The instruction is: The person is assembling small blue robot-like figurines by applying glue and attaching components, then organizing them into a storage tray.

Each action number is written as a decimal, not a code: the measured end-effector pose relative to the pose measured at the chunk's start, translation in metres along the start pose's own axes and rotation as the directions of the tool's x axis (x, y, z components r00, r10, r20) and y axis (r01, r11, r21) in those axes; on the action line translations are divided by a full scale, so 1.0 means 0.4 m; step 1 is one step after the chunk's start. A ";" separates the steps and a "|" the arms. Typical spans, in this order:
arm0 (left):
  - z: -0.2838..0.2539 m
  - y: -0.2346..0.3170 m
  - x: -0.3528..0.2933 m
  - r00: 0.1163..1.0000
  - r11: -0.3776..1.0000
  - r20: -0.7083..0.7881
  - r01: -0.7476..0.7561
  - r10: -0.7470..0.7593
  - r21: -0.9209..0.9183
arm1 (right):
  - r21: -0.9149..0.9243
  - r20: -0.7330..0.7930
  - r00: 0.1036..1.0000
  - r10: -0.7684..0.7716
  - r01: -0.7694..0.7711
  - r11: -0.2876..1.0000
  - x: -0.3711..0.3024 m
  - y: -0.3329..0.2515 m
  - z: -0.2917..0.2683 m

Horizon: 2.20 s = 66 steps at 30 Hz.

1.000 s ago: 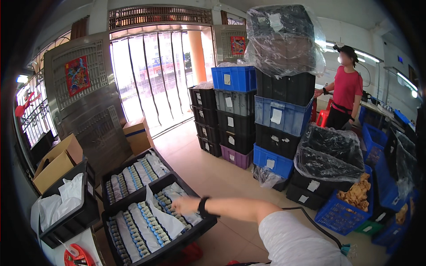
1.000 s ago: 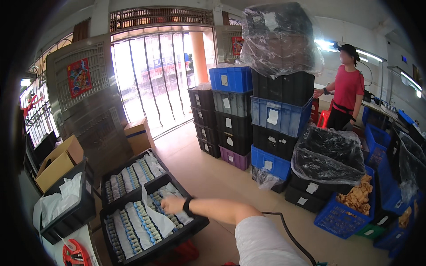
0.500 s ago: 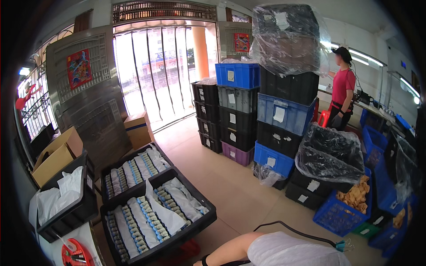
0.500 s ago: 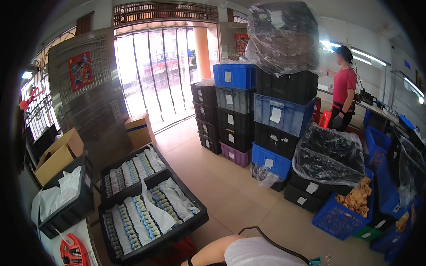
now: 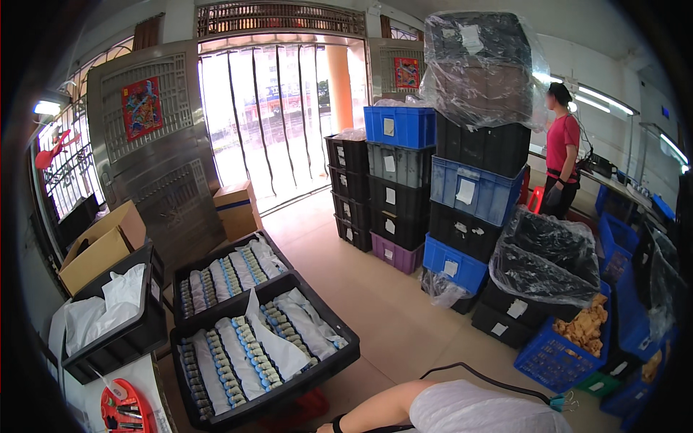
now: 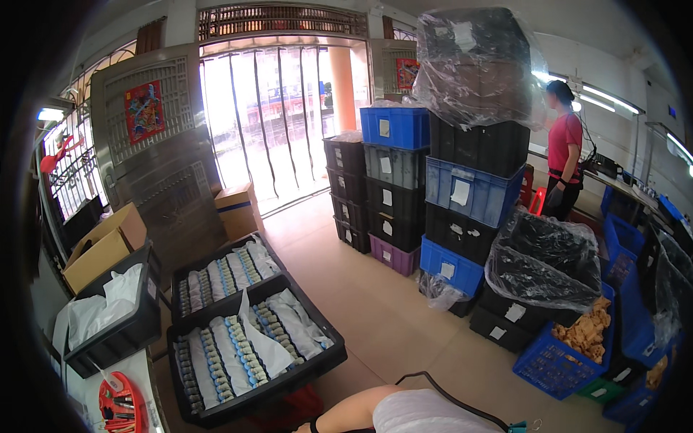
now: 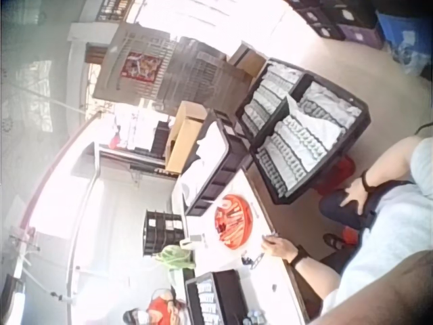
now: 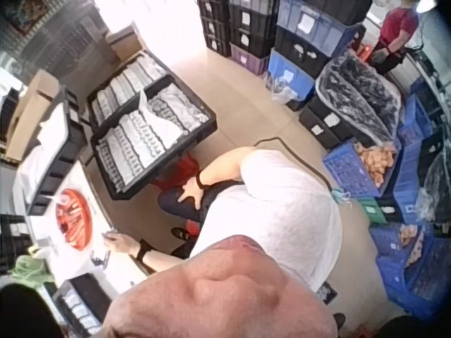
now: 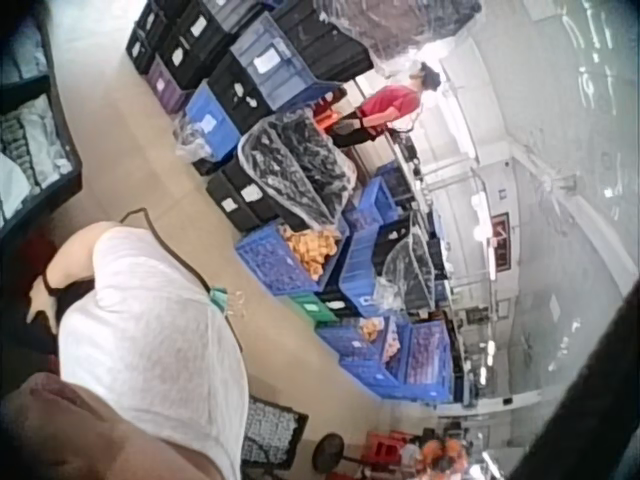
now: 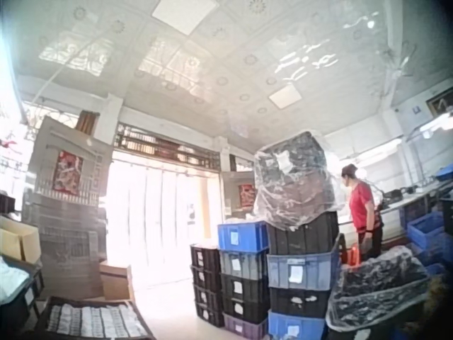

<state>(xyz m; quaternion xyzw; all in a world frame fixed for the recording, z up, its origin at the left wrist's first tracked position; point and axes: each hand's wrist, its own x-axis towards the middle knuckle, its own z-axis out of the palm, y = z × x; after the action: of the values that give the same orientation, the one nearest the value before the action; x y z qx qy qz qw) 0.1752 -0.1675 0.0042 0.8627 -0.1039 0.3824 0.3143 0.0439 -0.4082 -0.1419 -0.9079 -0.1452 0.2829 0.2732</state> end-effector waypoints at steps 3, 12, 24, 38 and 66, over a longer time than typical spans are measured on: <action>-0.004 0.008 0.002 1.000 1.000 0.016 0.017 -0.017 -0.019 | 0.000 -0.014 1.000 -0.008 0.008 1.000 -0.004 -0.001 0.000; 0.003 -0.006 0.001 1.000 1.000 -0.009 -0.010 0.010 -0.020 | -0.002 -0.028 1.000 -0.013 0.013 1.000 -0.002 -0.004 0.002; 0.018 -0.008 -0.010 0.986 0.995 -0.135 -0.096 0.097 0.007 | 0.005 -0.077 0.997 0.013 -0.012 1.000 -0.010 0.008 0.020; 0.036 -0.069 -0.020 0.991 0.985 -0.069 -0.125 0.118 -0.117 | -0.137 -0.177 0.984 0.035 -0.060 0.989 -0.144 -0.138 0.017; 0.046 -0.053 -0.001 0.997 0.983 0.015 0.072 -0.070 -0.168 | 0.744 -0.594 -0.268 0.759 -0.543 0.390 -0.224 0.463 -0.271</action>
<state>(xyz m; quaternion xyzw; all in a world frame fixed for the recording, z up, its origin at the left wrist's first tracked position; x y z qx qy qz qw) 0.1945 -0.1626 -0.0153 0.8380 -0.1064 0.3566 0.3990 0.0568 -0.6403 -0.1352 -0.7608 0.5925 -0.1961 0.1780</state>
